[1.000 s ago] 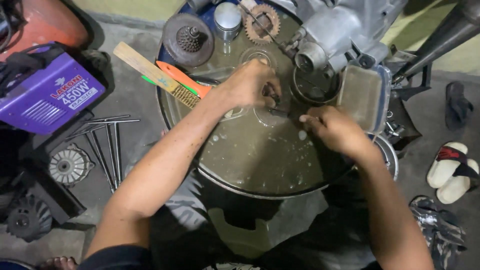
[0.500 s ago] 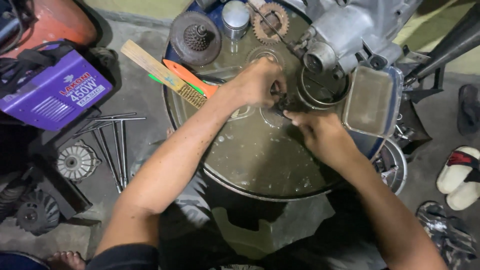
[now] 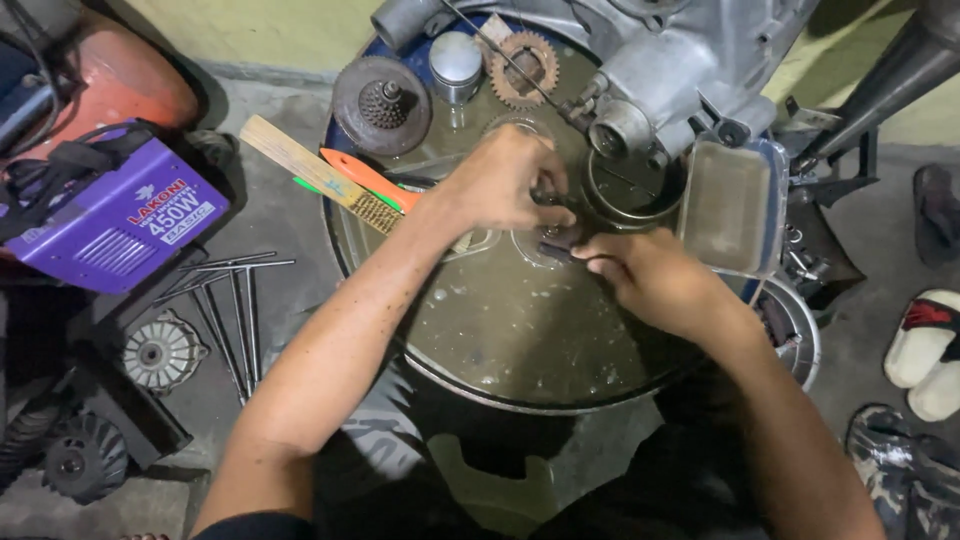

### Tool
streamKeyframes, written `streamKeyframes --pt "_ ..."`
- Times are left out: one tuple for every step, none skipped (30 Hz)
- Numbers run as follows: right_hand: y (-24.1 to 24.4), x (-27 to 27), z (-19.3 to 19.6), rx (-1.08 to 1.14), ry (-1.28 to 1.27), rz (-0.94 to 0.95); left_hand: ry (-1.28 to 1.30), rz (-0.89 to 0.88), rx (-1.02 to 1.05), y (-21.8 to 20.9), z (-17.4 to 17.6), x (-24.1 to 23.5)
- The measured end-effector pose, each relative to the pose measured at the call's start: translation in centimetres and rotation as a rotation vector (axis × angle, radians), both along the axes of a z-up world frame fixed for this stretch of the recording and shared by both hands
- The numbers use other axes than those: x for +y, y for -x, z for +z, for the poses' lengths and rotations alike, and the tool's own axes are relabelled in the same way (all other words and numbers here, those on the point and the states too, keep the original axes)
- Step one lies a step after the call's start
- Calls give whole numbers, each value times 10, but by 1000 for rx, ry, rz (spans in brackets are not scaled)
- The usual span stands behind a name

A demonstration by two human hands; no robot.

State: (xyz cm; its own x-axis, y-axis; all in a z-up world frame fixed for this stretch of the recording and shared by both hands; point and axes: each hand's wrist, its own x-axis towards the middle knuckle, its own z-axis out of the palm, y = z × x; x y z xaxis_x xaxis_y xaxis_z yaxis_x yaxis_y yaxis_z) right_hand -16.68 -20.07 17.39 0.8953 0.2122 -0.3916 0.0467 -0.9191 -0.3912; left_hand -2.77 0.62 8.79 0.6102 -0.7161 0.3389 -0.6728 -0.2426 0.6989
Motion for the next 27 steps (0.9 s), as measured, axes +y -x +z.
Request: streamKeyframes --pt "-5 0 -6 -4 -1 3 -1 3 -4 0 1 -1" --pt "-7 -1 -11 -21 2 26 38 -5 -21 2 1 -4" --pt "-9 -2 -17 -37 4 49 78 -13 -37 3 1 -6" --pt "-9 -3 -27 -36 7 46 80 -16 -36 4 0 -7" --pt "-10 -5 -37 -92 -24 82 61 -5 -27 4 -1 -8" --pt "-13 -6 -47 -155 -56 120 40 8 -26 2 -1 -8" --pt "-10 -9 -49 -161 -54 120 41 8 -33 1 -1 -7" --pt "-6 -12 -50 -176 -33 107 31 15 -22 1 -2 -6" --pt "-2 -15 -52 -191 -12 95 20 22 -12 1 -3 -5" --pt "-4 -16 -49 -190 -13 92 19 19 -12 2 -3 -4" --pt "-5 -17 -47 -138 7 74 25 13 3 2 -3 -4" --pt "-7 -19 -44 -90 28 56 32 5 14 2 -2 -5" --pt "-6 -17 -41 -92 28 52 31 1 11 3 -1 -4" --pt "-4 -15 -39 -93 -13 41 39 5 21 3 1 -5" --pt "-3 -14 -37 -94 -53 30 46 9 31 3 2 -6" --pt "-3 -12 -33 -95 -54 14 45 -6 31 4 6 -3" --pt "-3 -10 -29 -107 -78 -1 64 -20 46 4 10 -1" --pt "-4 -6 -25 -120 -104 -10 83 -27 59 5 14 3" --pt "-3 -9 -25 -123 -106 -19 80 -35 58 4 12 2" --pt "-1 -12 -25 -127 -94 -4 88 -50 84 5 10 1" --pt "0 -14 -24 -131 -83 11 96 -65 110 5 8 0" --pt "0 -14 -21 -133 -82 9 97 -67 108 6 8 0" --pt "0 -13 -18 -119 -97 5 80 -76 126 7 9 -1" --pt "0 -13 -15 -106 -115 -2 61 -87 143 7 10 -1" --pt "-1 -14 -16 -109 -115 -6 60 -92 141 7 12 -1" --pt "0 -16 -17 -89 -115 -19 53 -101 151 8 13 -1" --pt "1 -18 -18 -68 -115 -33 46 -111 161 9 15 -1"
